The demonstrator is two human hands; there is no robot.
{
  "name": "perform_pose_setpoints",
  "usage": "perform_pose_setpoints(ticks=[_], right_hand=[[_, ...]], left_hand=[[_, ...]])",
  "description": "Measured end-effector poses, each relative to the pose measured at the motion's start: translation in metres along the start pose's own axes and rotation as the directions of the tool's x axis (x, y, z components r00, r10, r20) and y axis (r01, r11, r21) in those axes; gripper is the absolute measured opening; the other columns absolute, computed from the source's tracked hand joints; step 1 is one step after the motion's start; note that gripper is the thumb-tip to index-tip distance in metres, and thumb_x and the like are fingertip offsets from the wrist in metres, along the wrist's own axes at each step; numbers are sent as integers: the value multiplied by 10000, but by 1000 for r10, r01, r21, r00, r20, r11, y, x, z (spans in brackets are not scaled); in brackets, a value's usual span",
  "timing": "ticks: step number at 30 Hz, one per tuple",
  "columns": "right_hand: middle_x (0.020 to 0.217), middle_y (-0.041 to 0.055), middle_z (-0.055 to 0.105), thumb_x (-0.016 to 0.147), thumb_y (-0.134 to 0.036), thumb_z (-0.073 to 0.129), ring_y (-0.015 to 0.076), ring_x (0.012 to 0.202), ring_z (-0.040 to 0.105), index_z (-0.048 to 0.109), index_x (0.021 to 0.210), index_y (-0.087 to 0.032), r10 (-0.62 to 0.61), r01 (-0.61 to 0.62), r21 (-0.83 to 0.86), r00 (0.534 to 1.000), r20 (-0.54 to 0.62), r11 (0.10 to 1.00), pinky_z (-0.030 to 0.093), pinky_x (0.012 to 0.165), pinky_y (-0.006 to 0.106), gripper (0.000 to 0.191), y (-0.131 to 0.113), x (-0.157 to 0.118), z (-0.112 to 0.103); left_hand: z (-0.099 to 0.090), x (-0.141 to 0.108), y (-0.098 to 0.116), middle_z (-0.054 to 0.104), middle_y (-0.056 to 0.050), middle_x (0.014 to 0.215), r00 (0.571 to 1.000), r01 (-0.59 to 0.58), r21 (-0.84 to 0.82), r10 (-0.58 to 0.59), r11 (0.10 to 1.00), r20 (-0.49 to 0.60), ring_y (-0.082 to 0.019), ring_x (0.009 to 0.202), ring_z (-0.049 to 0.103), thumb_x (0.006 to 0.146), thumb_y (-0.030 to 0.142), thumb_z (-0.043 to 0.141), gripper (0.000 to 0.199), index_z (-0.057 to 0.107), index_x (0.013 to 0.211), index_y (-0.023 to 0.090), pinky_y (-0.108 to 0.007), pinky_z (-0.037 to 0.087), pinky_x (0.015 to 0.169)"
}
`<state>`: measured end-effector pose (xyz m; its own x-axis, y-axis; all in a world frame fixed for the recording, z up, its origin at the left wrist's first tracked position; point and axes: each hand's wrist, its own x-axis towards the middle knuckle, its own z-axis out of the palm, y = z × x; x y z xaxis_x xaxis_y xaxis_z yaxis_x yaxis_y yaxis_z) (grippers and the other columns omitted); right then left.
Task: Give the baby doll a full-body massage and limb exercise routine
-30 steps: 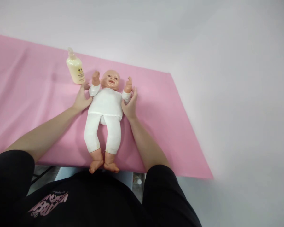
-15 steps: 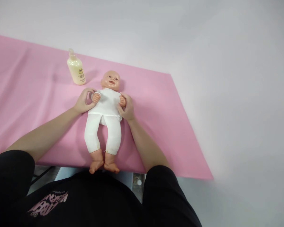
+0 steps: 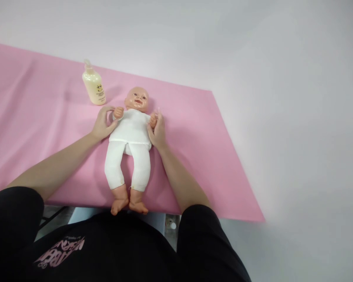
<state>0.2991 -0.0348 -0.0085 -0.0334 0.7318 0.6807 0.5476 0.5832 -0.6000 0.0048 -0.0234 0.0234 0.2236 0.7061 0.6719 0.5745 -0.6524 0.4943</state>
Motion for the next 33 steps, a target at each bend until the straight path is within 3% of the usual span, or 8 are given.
perform_pose_setpoints(ticks=[4, 8, 11, 16, 21, 26, 33], right_hand=[[1778, 139, 205, 1066, -661, 305, 306, 1671, 226, -39, 1722, -295, 60, -63, -84, 998, -36, 994, 238, 1347, 660, 826, 13, 5, 2], [1792, 98, 189, 1083, -616, 231, 301, 1657, 240, -85, 1720, -334, 111, -99, -202, 993, 46, 974, 260, 1333, 667, 765, 30, 7, 2], [1761, 134, 245, 1089, -592, 226, 317, 1626, 294, -28, 1728, -308, 169, -148, -231, 983, 76, 962, 301, 1310, 680, 744, 38, 4, 4], [1671, 166, 387, 1073, -570, 338, 336, 1571, 380, 159, 1711, -267, 228, -215, -166, 972, 61, 962, 322, 1300, 682, 729, 43, 2, 5], [1576, 191, 512, 1033, -547, 450, 351, 1500, 471, 310, 1653, -219, 312, -301, -140, 948, 63, 943, 375, 1267, 672, 716, 42, 3, 2], [1561, 199, 534, 1002, -545, 499, 354, 1487, 494, 347, 1628, -198, 364, -354, -139, 930, 55, 925, 374, 1269, 658, 731, 42, 3, 0], [1592, 189, 515, 1005, -642, 461, 355, 1515, 477, 334, 1636, -227, 346, -338, -120, 937, 53, 933, 367, 1273, 670, 766, 43, 1, 0]], left_hand=[[4, 1, -8, 605, -175, 1343, 997, 10, 32, -8, 999, -77, -342, 1298, 590, 1008, 576, 557, 483, 486, 1320, 215, -559, 467, 1154], [6, 2, -14, 596, -174, 1375, 997, 15, 31, -13, 999, -75, -338, 1348, 565, 1022, 483, 535, 384, 491, 1307, 230, -567, 441, 1196], [6, 3, -16, 563, -179, 1457, 999, 47, 49, -46, 998, -22, -343, 1415, 524, 1011, 406, 535, 385, 519, 1352, 228, -576, 397, 1244], [8, 0, -24, 502, -203, 1569, 983, 158, 132, -169, 979, 78, -389, 1484, 466, 973, 401, 575, 581, 519, 1508, 181, -599, 365, 1264], [11, -3, -32, 627, -194, 1471, 938, 295, 209, -324, 932, 122, -429, 1366, 556, 966, 485, 574, 640, 544, 1537, 196, -660, 398, 1192], [13, -1, -29, 674, -204, 1417, 917, 329, 257, -373, 909, 145, -432, 1299, 589, 995, 516, 508, 665, 524, 1558, 164, -657, 408, 1153], [11, 1, -25, 663, -197, 1442, 902, 348, 265, -398, 900, 169, -429, 1321, 577, 1005, 503, 482, 663, 504, 1575, 165, -651, 387, 1168]])
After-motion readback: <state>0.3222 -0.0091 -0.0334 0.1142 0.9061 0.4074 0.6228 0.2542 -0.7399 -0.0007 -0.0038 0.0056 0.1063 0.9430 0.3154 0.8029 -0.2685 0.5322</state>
